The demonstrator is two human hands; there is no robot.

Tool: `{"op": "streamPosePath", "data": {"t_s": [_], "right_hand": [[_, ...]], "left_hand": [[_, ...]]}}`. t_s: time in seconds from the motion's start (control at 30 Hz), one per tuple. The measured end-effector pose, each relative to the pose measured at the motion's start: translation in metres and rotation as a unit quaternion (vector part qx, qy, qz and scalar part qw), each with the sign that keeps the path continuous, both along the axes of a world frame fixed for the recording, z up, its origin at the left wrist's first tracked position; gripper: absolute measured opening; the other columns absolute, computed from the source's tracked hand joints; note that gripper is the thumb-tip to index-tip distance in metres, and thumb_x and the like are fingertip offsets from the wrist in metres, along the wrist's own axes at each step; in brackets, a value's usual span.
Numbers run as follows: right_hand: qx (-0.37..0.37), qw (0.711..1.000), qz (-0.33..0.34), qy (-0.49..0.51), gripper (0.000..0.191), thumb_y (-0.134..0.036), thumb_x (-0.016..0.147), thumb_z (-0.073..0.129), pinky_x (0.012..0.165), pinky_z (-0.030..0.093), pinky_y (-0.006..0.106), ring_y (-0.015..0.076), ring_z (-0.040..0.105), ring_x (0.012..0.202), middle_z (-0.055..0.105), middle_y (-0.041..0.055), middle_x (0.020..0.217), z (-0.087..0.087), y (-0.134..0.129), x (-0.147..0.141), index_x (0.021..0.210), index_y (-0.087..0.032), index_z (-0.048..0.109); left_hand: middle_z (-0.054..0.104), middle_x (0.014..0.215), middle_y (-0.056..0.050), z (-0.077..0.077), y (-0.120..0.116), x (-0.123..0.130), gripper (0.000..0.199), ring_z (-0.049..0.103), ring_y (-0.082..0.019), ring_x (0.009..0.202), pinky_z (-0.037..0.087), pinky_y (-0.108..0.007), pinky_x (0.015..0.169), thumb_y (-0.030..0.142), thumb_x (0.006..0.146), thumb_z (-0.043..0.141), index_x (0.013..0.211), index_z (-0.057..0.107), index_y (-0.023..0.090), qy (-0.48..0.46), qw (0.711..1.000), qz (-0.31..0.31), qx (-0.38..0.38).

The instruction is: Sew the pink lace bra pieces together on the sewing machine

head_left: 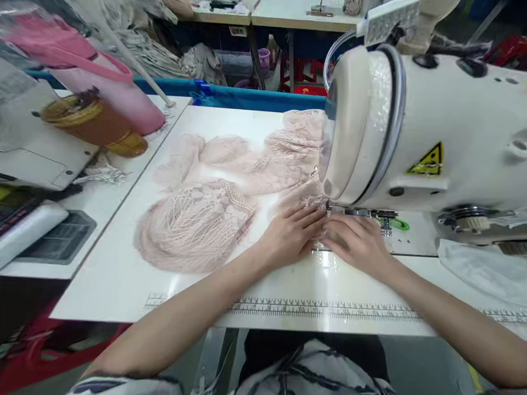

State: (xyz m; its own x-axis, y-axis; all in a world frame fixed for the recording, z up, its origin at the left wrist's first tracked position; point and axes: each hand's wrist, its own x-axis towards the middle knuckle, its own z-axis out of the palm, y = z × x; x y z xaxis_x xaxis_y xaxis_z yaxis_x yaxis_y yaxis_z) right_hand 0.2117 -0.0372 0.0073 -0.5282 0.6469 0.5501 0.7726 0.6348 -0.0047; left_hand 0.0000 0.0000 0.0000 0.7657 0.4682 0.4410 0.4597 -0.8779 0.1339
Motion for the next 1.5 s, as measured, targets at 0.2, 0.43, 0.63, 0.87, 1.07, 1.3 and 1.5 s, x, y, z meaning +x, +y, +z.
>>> {"op": "streamPosePath", "data": {"t_s": [0.2, 0.43, 0.63, 0.87, 1.07, 1.3, 1.5], "right_hand": [[0.034, 0.999, 0.028, -0.03, 0.005, -0.021, 0.091, 0.058, 0.074, 0.04, 0.029, 0.013, 0.062, 0.092, 0.071, -0.0025, 0.096, 0.007, -0.003, -0.004, 0.094, -0.021, 0.063], [0.028, 0.997, 0.063, -0.043, 0.017, -0.008, 0.091, 0.053, 0.087, 0.044, 0.029, 0.0144, 0.062, 0.094, 0.073, -0.0014, 0.094, 0.009, -0.002, -0.004, 0.088, -0.019, 0.066], [-0.012, 0.999, 0.044, 0.013, 0.019, -0.009, 0.09, 0.054, 0.081, 0.046, 0.025, 0.012, 0.063, 0.092, 0.073, -0.0025, 0.087, 0.002, -0.001, 0.001, 0.09, -0.021, 0.069], [-0.063, 0.996, 0.046, 0.038, 0.02, -0.019, 0.094, 0.053, 0.077, 0.046, 0.024, 0.0125, 0.061, 0.086, 0.071, -0.0014, 0.081, -0.001, 0.0, 0.003, 0.091, -0.025, 0.072], [-0.079, 0.994, 0.053, 0.046, 0.022, -0.02, 0.095, 0.051, 0.074, 0.048, 0.025, 0.013, 0.061, 0.084, 0.069, -0.0011, 0.079, -0.003, 0.001, 0.003, 0.092, -0.026, 0.072], [-0.076, 0.994, 0.048, 0.056, 0.022, -0.019, 0.095, 0.051, 0.075, 0.048, 0.025, 0.0124, 0.061, 0.085, 0.069, -0.0009, 0.079, -0.005, 0.002, 0.002, 0.093, -0.026, 0.072], [-0.068, 0.995, 0.054, 0.051, 0.022, -0.015, 0.095, 0.049, 0.073, 0.046, 0.024, 0.012, 0.06, 0.083, 0.067, -0.0001, 0.076, -0.004, 0.003, 0.001, 0.086, -0.022, 0.068]], "left_hand": [[0.059, 0.132, -0.008, 0.0, -0.002, 0.001, 0.039, 0.053, -0.026, 0.127, 0.047, -0.044, 0.106, 0.026, 0.093, 0.047, 0.127, 0.06, 0.011, 0.006, 1.0, 0.016, -0.012], [0.06, 0.131, -0.007, 0.005, -0.002, 0.002, 0.039, 0.053, -0.025, 0.127, 0.046, -0.043, 0.106, 0.024, 0.092, 0.047, 0.127, 0.059, 0.012, 0.012, 1.0, 0.019, 0.0], [0.061, 0.13, -0.007, 0.008, -0.002, 0.002, 0.038, 0.054, -0.023, 0.126, 0.045, -0.042, 0.107, 0.023, 0.096, 0.041, 0.128, 0.058, 0.012, 0.035, 0.999, 0.004, 0.006], [0.061, 0.13, -0.007, 0.013, -0.001, 0.001, 0.038, 0.054, -0.024, 0.126, 0.046, -0.043, 0.106, 0.025, 0.098, 0.039, 0.13, 0.057, 0.013, 0.052, 0.999, 0.004, -0.004], [0.061, 0.13, -0.007, 0.016, -0.003, 0.002, 0.038, 0.053, -0.024, 0.126, 0.046, -0.042, 0.106, 0.028, 0.099, 0.041, 0.13, 0.058, 0.014, 0.058, 0.998, 0.01, -0.003], [0.058, 0.133, -0.007, 0.014, -0.004, 0.003, 0.038, 0.053, -0.026, 0.126, 0.047, -0.044, 0.106, 0.027, 0.099, 0.042, 0.13, 0.058, 0.013, 0.066, 0.998, 0.019, 0.001], [0.057, 0.134, -0.006, 0.016, -0.005, 0.003, 0.038, 0.053, -0.026, 0.127, 0.045, -0.044, 0.107, 0.027, 0.098, 0.043, 0.13, 0.057, 0.015, 0.077, 0.996, 0.031, -0.015]]}}
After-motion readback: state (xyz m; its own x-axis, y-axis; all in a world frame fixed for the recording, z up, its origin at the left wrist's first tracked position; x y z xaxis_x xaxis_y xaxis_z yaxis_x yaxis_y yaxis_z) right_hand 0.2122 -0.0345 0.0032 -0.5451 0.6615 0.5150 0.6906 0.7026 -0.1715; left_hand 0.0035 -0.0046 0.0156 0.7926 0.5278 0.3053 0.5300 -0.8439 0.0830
